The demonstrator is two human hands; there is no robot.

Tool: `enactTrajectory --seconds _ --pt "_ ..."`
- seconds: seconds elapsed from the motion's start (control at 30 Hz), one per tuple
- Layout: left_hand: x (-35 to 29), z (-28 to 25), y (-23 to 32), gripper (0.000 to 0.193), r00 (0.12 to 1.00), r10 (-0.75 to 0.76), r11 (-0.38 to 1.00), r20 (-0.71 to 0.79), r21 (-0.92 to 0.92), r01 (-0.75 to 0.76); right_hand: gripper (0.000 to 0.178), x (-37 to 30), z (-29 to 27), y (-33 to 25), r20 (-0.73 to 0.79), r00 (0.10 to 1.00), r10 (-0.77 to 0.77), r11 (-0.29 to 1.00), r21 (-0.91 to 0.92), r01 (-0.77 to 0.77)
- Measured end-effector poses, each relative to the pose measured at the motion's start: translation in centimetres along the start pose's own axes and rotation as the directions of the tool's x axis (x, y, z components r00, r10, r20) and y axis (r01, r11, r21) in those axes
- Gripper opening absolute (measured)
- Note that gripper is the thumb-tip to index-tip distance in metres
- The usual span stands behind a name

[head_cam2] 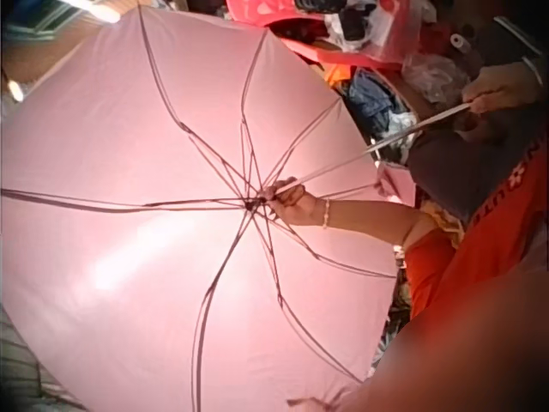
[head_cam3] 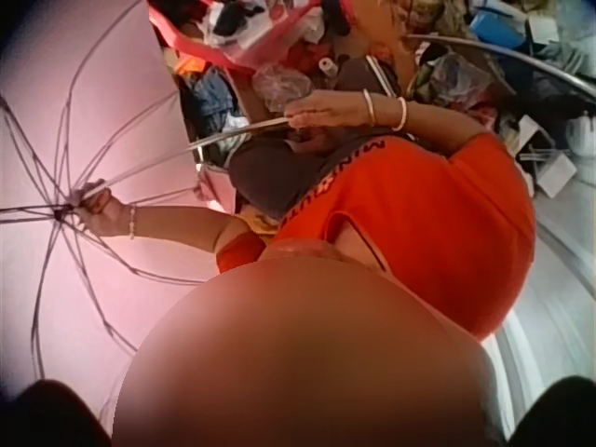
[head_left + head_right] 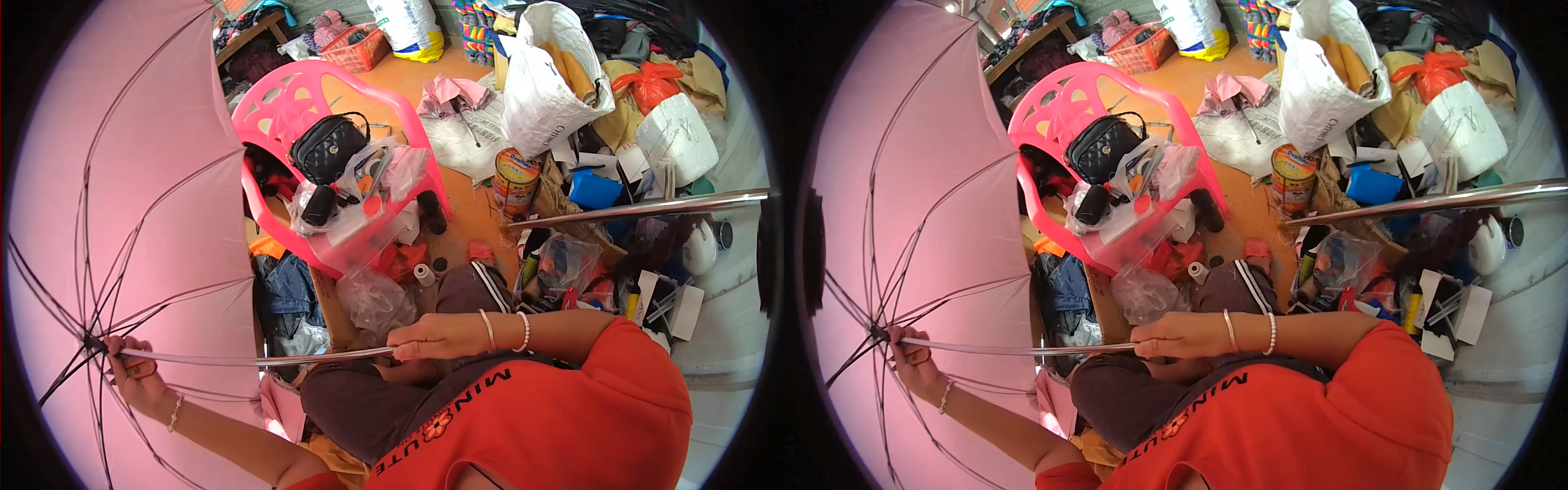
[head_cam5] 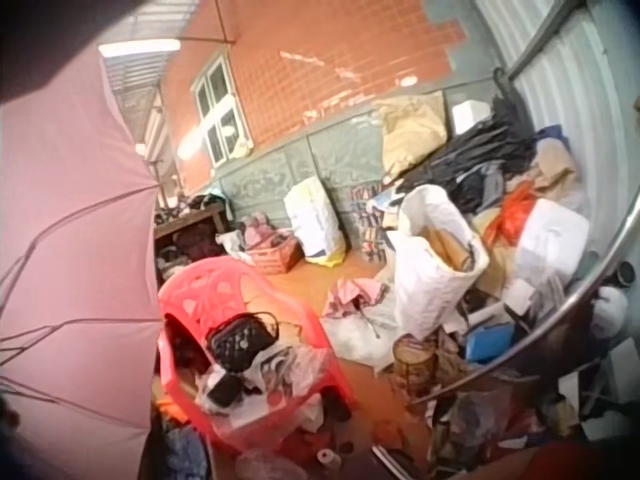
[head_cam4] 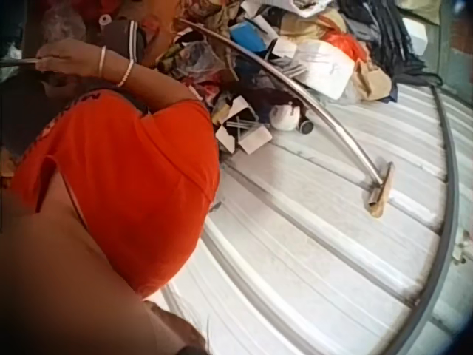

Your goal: Repairing a pink umbrella by manually sewing fabric to the metal frame and using a glue gun to secure parts.

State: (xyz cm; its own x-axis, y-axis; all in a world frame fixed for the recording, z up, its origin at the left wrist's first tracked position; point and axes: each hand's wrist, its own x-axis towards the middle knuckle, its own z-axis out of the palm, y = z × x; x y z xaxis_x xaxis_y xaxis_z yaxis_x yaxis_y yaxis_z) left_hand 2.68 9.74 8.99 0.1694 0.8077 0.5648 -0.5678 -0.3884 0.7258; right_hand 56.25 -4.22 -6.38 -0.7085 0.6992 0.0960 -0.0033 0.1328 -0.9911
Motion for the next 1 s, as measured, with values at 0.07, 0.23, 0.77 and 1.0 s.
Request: enactTrajectory --seconds 0.07,0.23,0.77,1.0 --pt "0.3 0.5 -0.7 0.026 0.981 -0.071 0.982 0.180 -0.158 0.100 0.030 0.1 0.3 -0.1 -0.042 0.999 0.015 0.998 -0.067 -0.018" --pt "0.1 6.0 -5.5 0.025 0.847 0.150 0.986 -0.510 0.138 -0.091 0.029 -0.9 -0.5 1.7 -0.153 0.988 -0.010 0.981 -0.195 -0.020" --pt "4.1 15.5 -13.2 0.029 0.751 0.062 0.998 -0.657 0.053 -0.037 0.031 7.6 2.8 -3.0 -0.287 0.937 -0.199 0.980 -0.053 0.192" --pt "-0.8 14.9 -17.4 0.038 0.887 -0.058 0.998 -0.458 -0.009 0.060 0.031 7.8 1.2 -2.3 -0.243 0.970 -0.008 0.977 0.206 0.060"
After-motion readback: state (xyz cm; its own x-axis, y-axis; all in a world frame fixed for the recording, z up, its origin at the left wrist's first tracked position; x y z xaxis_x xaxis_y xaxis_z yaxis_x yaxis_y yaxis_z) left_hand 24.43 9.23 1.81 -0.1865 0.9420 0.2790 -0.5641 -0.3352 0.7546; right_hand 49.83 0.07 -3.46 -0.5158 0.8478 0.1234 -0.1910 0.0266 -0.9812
